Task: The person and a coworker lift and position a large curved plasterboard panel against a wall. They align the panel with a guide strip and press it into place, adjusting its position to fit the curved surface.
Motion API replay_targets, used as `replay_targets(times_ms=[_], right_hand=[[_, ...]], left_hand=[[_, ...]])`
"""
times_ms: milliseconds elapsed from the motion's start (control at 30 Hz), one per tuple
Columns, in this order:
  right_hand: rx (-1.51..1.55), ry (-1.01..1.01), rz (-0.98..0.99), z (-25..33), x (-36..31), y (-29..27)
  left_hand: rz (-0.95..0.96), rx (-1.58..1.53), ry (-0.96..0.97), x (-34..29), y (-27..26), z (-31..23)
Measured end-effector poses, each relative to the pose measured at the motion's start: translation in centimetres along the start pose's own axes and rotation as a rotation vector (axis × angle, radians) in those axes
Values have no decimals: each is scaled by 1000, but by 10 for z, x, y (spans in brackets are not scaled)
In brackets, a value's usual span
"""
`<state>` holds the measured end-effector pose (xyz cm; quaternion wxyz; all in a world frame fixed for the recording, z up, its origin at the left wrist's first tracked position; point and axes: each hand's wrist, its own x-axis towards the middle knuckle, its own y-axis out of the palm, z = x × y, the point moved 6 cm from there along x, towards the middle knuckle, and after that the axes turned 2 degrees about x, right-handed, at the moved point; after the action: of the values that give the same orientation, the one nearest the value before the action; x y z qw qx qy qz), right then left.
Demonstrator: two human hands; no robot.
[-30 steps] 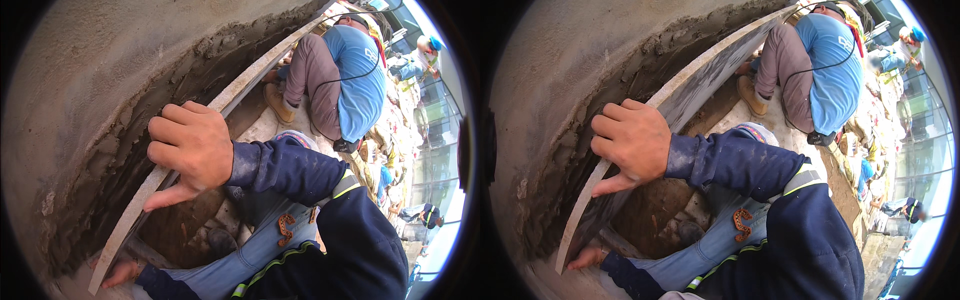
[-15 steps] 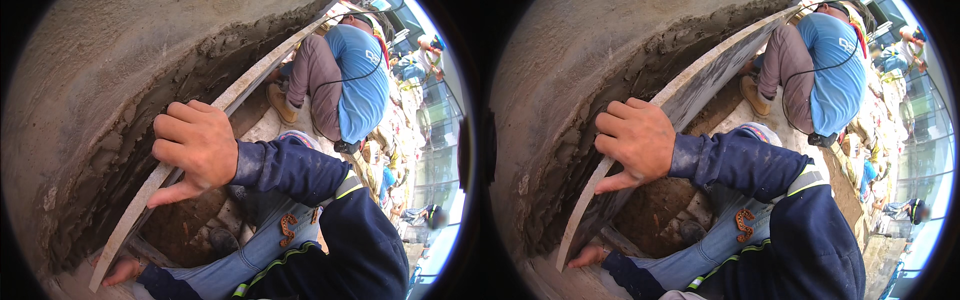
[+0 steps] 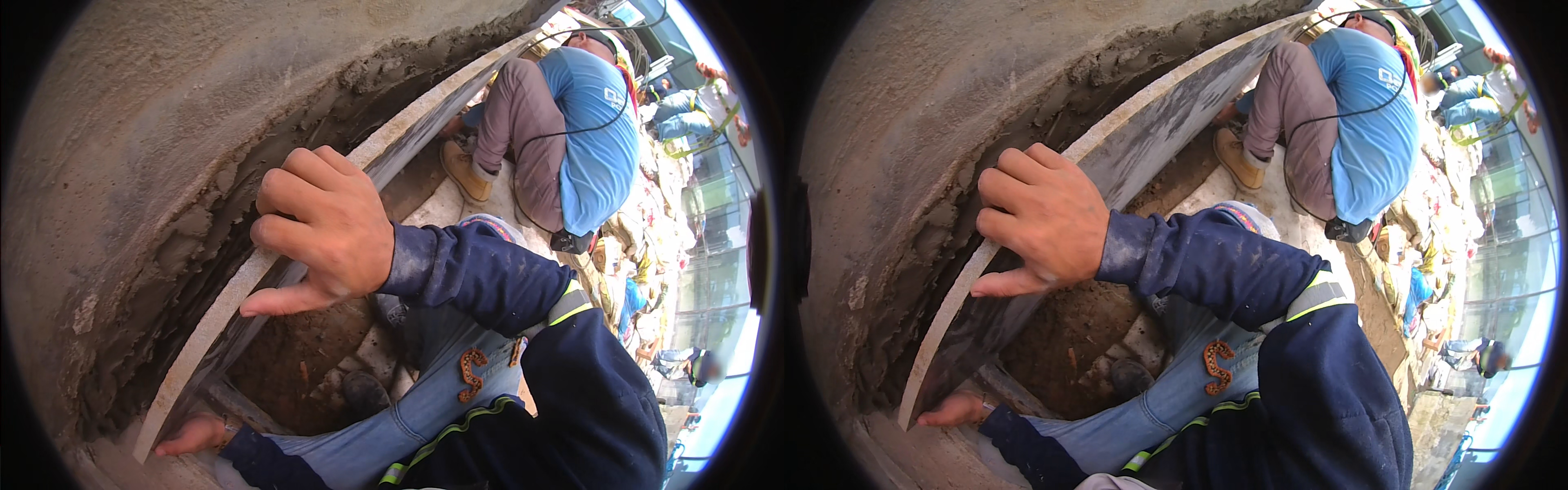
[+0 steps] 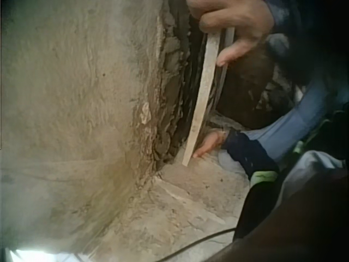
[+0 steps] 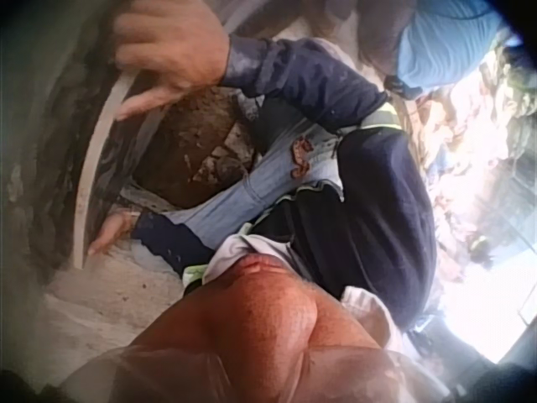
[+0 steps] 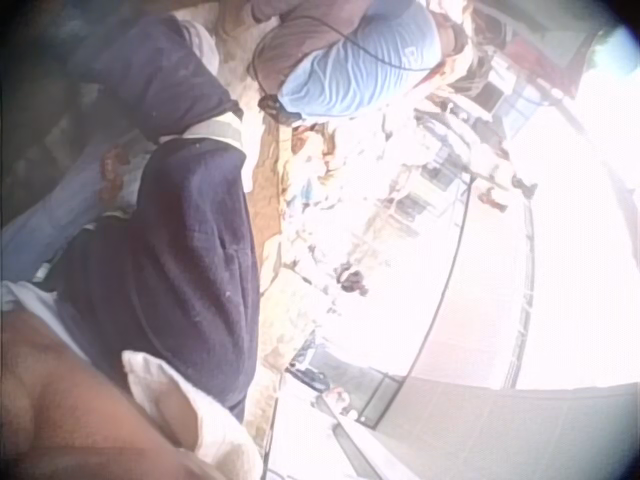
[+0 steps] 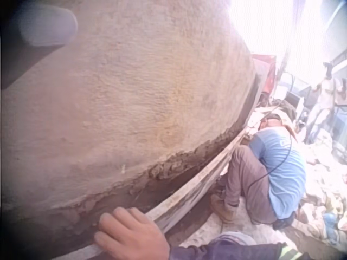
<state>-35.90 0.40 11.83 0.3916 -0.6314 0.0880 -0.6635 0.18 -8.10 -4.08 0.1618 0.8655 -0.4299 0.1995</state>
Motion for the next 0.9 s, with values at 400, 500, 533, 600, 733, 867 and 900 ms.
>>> replay_targets(times_ms=[400, 500, 533, 600, 733, 867, 900], right_hand=[[28, 3, 9, -5, 2, 2], [31, -1, 17, -6, 2, 1], [35, 0, 18, -7, 2, 1], [42, 4, 19, -7, 1, 0], [69, 10, 15, -6, -1, -2], [82, 24, 45, -7, 1, -2], [83, 28, 55, -7, 1, -1]], left_hand=[[67, -123, -197, 0, 12, 8], [42, -81, -155, 2, 11, 6], [29, -53, -130, 2, 12, 3], [57, -66, -170, 1, 11, 6], [89, 16, -109, 2, 0, 18], [122, 47, -182, 13, -16, 50], [119, 83, -225, 13, -17, 53]])
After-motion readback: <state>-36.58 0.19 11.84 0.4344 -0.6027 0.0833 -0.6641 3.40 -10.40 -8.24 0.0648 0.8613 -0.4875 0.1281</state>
